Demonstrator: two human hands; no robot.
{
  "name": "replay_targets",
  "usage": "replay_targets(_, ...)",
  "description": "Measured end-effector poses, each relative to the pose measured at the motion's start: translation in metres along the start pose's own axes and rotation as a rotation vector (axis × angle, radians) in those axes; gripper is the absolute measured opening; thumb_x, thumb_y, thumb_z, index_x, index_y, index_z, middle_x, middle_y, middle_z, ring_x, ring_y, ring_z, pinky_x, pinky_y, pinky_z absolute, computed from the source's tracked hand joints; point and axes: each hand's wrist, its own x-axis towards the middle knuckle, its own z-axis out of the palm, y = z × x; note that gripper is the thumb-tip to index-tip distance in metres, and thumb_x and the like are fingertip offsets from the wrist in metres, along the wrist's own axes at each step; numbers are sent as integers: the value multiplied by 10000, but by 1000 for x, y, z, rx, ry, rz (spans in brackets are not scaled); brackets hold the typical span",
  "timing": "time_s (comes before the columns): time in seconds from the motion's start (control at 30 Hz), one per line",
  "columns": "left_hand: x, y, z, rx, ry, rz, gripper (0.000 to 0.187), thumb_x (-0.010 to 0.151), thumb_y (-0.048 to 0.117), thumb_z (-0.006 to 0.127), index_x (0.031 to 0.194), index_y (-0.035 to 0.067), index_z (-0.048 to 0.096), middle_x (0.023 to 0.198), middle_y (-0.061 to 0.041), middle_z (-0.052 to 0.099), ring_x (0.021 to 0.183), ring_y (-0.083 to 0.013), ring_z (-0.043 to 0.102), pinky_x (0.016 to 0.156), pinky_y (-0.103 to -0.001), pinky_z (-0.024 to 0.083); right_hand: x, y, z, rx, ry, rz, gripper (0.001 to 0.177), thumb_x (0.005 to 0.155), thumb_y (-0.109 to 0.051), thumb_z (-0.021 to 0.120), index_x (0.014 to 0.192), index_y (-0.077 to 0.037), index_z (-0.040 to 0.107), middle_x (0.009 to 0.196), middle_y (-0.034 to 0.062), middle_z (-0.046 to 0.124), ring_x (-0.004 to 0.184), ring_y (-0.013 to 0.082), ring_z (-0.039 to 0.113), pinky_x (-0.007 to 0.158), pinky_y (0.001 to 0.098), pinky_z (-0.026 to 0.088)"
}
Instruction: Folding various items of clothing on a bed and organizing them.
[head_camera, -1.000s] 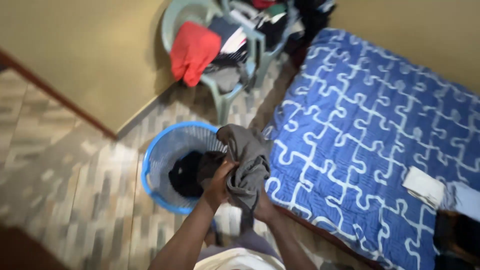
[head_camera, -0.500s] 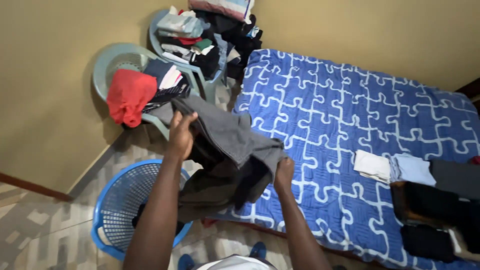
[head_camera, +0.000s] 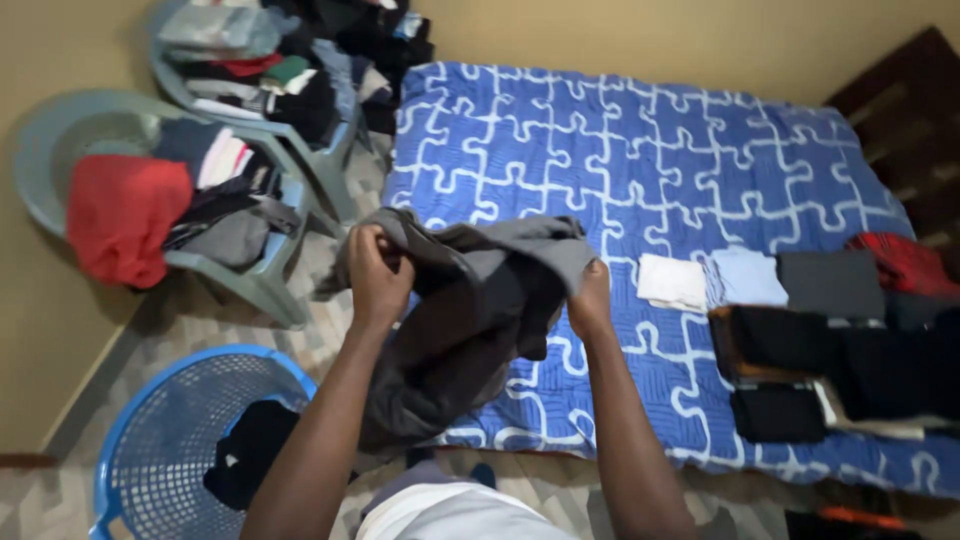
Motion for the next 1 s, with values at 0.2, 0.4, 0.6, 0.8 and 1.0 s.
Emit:
replay_targets(0.2,27,37,34,522,-542,309,1162,521,70,822,1577,129,339,1541,-116,369,1451,-339,338,1160,-464,265,-1,34,-27,-445,13,51,336,989,-99,480,1221,4,699,1071,52,751,976,135,659,842,306,537)
replay_targets(0.4,30,-33,111,124,-1332,468,1373,700,478,912,1593,-26,-2,1690,-272,25,1586,-378,38,1277,-423,109,0,43,-39,-294,-56,271,440,968,-103,519,1374,-30,672,1065,52,728,894,145,601,761,315,488)
replay_targets(0.6,49,-35,133,2,-1469,399,1179,714,537,856,1603,30,272,1672,-227,288,1578,-354,275,1286,-420,269,13,23,-61,-363,5,144,390,960,-102,586,1336,-12,636,1199,55,702,1081,144,632,962,336,508)
replay_targets(0.8,52,61,170,-261,-973,615,1277,563,384,917,1555,-40,233,1492,-285,416,1392,-458,405,1121,-487,354,52,-7,-37,-574,-38,-76,464,916,21,486,1301,-46,735,1246,126,630,1241,250,592,1122,353,435)
replay_targets(1.0,57,15,232,-117,-684,364,620,864,230,775,1421,54,567,1271,-186,737,1260,-386,681,1004,-455,556,75,-26,-55,-283,-149,17,627,840,26,521,1455,-91,557,1286,70,631,1236,212,577,1097,351,416)
